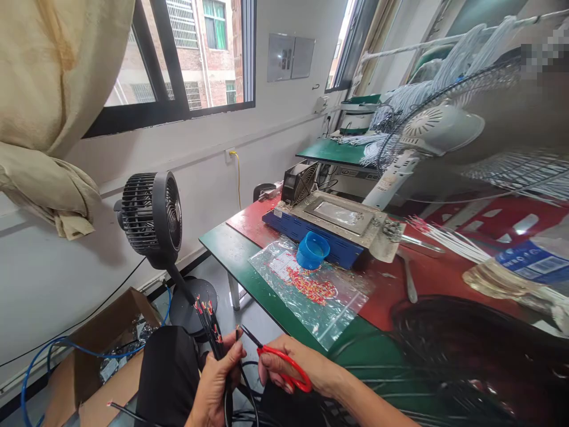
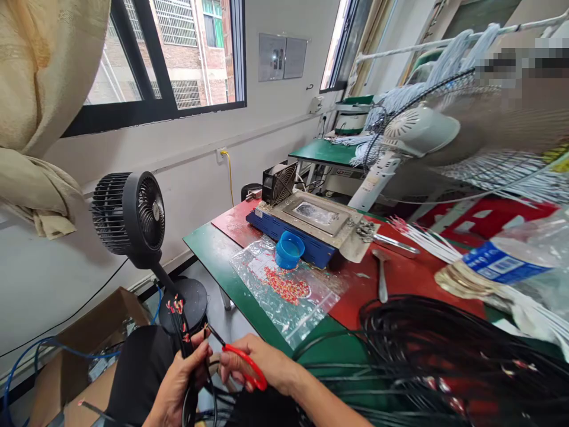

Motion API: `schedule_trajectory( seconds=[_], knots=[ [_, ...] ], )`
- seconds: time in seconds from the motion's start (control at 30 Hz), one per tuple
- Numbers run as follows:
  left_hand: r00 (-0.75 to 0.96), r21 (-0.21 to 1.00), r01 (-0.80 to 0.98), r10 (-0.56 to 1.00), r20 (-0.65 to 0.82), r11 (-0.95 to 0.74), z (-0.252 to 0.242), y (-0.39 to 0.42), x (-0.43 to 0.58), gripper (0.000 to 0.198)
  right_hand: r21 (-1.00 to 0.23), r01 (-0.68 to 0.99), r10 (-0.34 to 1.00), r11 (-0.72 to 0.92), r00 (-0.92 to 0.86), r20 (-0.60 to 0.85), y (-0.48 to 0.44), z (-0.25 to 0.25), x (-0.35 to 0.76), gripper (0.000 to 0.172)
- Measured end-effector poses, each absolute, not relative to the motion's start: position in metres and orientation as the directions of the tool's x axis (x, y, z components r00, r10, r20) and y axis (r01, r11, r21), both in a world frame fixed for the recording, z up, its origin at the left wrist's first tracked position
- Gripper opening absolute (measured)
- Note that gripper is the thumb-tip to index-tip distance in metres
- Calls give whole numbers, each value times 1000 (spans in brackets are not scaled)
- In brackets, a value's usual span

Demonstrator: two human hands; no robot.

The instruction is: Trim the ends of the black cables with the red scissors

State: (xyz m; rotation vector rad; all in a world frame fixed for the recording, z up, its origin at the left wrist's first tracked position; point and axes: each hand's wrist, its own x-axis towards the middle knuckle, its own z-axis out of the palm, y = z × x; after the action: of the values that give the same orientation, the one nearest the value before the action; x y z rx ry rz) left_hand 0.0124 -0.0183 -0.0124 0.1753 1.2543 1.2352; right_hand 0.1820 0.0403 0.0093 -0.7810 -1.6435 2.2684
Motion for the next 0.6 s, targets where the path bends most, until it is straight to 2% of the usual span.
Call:
schedule_trajectory(
  seconds=[0.27,0.6],
  knots=[
    [-177,651,-646,751,-635,398,-12,-19,14,52,-908,119,466,-401,-827,-314,37,6,179,54],
    [-152,691,-602,792,-591,400,-18,-18,12,60,-884,127,441,-450,-829,-344,36,12,178,53]
  ],
)
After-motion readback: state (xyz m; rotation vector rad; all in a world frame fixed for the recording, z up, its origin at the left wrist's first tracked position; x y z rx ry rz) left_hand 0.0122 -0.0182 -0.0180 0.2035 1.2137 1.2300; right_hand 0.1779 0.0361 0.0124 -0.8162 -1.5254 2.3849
